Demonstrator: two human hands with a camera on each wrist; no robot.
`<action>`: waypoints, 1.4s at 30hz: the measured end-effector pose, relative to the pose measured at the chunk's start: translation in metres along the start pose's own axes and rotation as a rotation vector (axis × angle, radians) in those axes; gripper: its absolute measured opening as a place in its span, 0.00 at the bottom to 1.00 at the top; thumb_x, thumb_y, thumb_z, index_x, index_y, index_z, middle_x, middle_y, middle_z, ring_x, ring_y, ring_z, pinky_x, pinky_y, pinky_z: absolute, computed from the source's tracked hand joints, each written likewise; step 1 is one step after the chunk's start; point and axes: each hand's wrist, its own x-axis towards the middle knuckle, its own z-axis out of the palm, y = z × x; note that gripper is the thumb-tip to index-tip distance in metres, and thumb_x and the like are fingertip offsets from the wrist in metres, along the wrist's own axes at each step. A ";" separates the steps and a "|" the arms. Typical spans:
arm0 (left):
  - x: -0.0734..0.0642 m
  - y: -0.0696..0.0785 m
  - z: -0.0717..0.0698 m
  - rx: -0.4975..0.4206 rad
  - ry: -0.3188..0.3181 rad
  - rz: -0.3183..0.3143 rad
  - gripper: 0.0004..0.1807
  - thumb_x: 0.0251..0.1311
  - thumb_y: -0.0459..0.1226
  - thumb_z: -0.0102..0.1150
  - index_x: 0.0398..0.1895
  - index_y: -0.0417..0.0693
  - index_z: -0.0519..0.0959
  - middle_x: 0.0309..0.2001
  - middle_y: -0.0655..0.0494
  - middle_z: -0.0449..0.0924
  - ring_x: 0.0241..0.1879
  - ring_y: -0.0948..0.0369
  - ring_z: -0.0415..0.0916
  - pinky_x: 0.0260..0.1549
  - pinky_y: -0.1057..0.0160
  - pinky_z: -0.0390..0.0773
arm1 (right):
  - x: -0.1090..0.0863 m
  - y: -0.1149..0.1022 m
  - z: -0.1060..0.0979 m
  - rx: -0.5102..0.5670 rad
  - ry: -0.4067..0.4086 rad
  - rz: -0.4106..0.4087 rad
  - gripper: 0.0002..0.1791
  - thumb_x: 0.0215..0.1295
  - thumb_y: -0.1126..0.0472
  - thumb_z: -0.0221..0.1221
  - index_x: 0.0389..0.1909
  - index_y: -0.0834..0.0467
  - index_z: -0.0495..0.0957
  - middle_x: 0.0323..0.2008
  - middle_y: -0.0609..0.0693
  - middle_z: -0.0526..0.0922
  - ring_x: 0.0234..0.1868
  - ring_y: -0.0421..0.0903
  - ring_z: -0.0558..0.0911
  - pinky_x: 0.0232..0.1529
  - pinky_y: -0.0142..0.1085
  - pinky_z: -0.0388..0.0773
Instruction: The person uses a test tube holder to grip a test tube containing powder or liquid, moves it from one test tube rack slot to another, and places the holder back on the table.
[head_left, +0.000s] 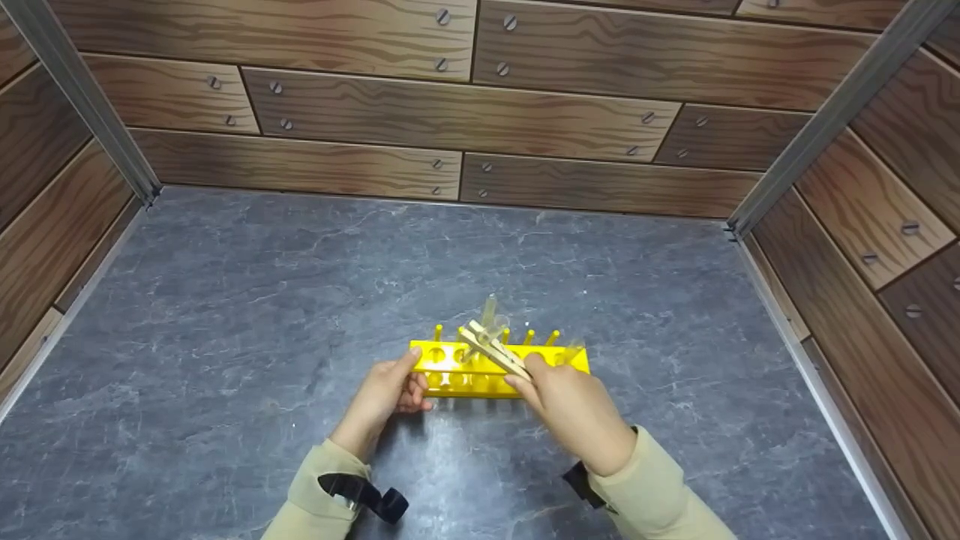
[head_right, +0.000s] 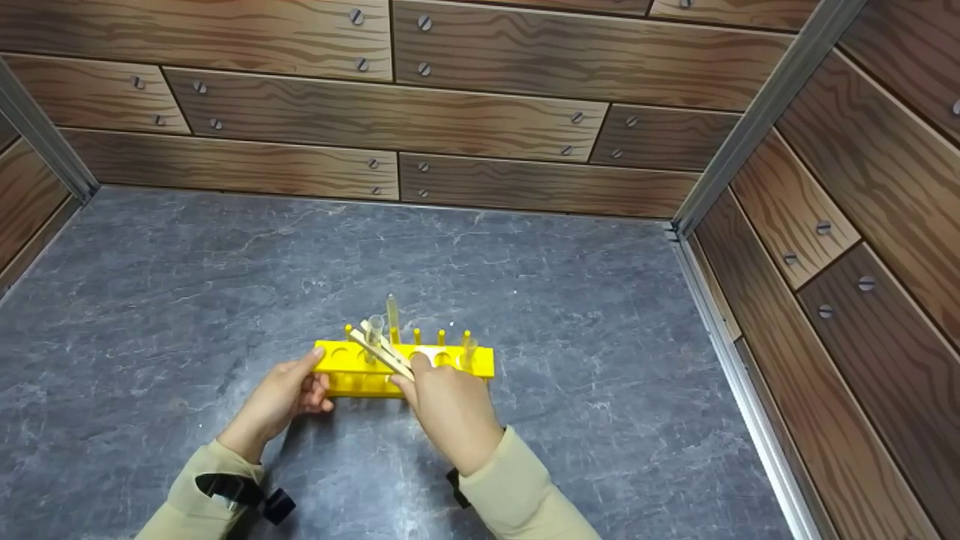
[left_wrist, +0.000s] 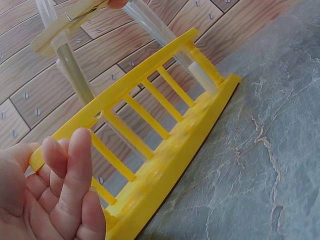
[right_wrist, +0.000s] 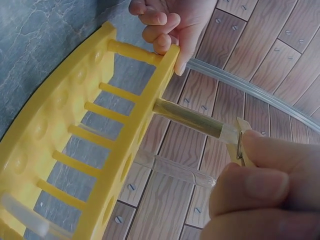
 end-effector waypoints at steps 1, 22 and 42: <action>0.000 0.000 0.000 0.005 -0.001 -0.003 0.26 0.70 0.49 0.43 0.17 0.44 0.74 0.11 0.58 0.70 0.15 0.61 0.77 0.18 0.67 0.71 | 0.000 0.000 -0.001 0.002 0.000 0.001 0.15 0.68 0.49 0.52 0.26 0.54 0.66 0.12 0.42 0.57 0.10 0.36 0.53 0.10 0.27 0.52; -0.009 0.011 0.003 0.046 0.039 -0.017 0.25 0.70 0.47 0.41 0.17 0.45 0.73 0.12 0.58 0.70 0.16 0.63 0.77 0.17 0.70 0.67 | -0.007 0.018 0.006 0.005 0.039 0.015 0.16 0.69 0.46 0.50 0.27 0.54 0.67 0.12 0.42 0.59 0.10 0.37 0.56 0.09 0.29 0.55; -0.003 0.001 0.005 0.080 0.063 0.039 0.26 0.68 0.52 0.42 0.15 0.49 0.73 0.10 0.61 0.69 0.14 0.65 0.77 0.13 0.72 0.63 | -0.013 0.007 -0.015 0.004 -0.002 0.023 0.15 0.69 0.49 0.50 0.27 0.54 0.67 0.12 0.41 0.59 0.09 0.35 0.55 0.09 0.26 0.54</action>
